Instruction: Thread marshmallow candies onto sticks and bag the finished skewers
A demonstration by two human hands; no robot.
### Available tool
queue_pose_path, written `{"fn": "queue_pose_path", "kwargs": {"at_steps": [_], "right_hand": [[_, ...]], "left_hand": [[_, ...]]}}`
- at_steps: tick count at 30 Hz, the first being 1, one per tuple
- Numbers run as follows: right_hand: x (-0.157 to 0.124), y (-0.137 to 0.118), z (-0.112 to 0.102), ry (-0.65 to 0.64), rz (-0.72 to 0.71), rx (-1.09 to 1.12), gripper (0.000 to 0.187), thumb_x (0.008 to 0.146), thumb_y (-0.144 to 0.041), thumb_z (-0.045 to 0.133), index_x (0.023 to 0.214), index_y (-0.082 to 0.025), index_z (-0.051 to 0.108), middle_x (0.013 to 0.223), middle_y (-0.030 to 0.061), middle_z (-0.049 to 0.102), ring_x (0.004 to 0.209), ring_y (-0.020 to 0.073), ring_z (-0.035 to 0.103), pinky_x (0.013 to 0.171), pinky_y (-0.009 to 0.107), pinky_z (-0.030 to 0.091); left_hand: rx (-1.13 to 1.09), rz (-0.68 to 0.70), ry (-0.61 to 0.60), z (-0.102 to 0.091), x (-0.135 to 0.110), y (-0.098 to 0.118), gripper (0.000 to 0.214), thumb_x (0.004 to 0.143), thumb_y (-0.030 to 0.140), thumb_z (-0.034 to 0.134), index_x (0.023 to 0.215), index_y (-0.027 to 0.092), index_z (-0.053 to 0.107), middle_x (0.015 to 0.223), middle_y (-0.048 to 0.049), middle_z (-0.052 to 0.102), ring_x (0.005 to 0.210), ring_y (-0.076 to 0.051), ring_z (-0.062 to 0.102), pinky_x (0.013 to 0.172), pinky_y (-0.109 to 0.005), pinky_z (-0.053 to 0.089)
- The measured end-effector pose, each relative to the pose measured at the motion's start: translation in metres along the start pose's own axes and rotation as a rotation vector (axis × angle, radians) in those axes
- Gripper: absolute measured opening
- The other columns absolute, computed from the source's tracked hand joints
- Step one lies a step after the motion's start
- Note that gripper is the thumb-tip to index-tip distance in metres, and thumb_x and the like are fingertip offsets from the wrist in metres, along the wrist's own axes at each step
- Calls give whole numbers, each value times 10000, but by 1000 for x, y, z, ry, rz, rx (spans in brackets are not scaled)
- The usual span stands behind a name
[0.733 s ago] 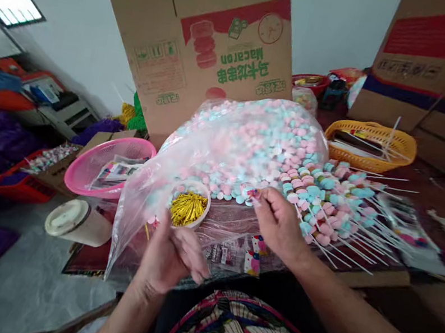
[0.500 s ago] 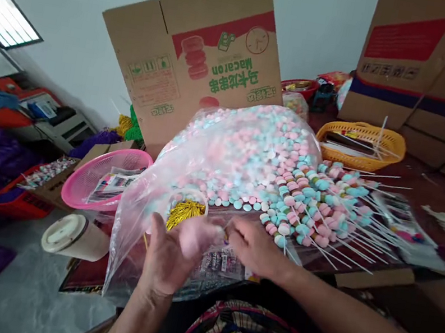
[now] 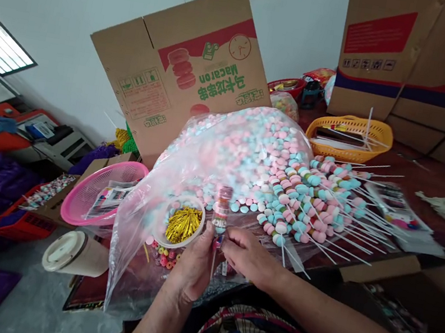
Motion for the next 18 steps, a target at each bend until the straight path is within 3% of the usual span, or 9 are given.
{"fn": "queue_pose_path", "kwargs": {"at_steps": [3,5,9,11,13,14,16,18], "right_hand": [[2,8,5,-106,239,540,253,763,-395,482,631,-229,345,401,-118,306,300,49,168,340,212,150],[1,14,8,-162,299,670,280,731,-417,525,621,-227,351,378,-129,300,283,41,141,317,201,137],[-3,21,-3,-285,347,582,378,733,-442,563,488,-209,394,299,-99,303,251,42,178,292,207,137],[-5,18,-18,-179,241,434,366,736,-417,609,496,-186,458,367,-65,422,306,46,306,320,193,198],[-8,11,-30,-80,70,292,273,746,-406,631,625,-174,554,551,-27,567,455,68,465,398,182,308],[-9,8,-32,-81,17,242,247,754,-414,627,698,-178,578,615,-19,593,511,81,502,433,187,345],[-9,3,-28,-145,48,194,239,776,-427,603,776,-188,581,582,-27,578,484,93,500,428,203,356],[-4,-1,-23,-30,126,202,212,759,-391,626,751,-190,561,481,-56,516,395,79,435,388,203,319]], "left_hand": [[46,44,-16,2,-1,-8,283,800,413,615,855,137,649,800,-59,685,870,-211,631,808,-327,466],[80,32,3,2,-2,-11,250,785,379,637,756,131,639,725,-46,671,831,-200,632,798,-317,461],[11,70,75,1,0,-2,194,672,284,724,789,143,658,762,-37,675,845,-199,626,815,-314,447],[-41,104,87,1,2,6,213,628,262,741,787,146,660,766,-31,671,807,-185,624,805,-314,450],[-16,87,64,3,4,8,183,643,264,726,756,144,647,699,-18,649,706,-156,609,764,-308,456],[33,57,41,6,4,6,166,669,274,703,750,146,637,661,-11,632,651,-141,592,733,-302,457],[213,-28,-38,13,3,-6,175,748,319,617,720,147,609,592,-5,592,561,-125,552,657,-290,446],[496,-107,-157,18,2,-23,281,830,368,484,670,153,571,546,-9,555,521,-126,517,601,-280,419]]}}
Point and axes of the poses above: each hand's wrist, its own x-axis towards the middle knuckle, its own z-axis out of the palm, y = z × x, the point moved 1 cm from there along x, towards the middle knuckle
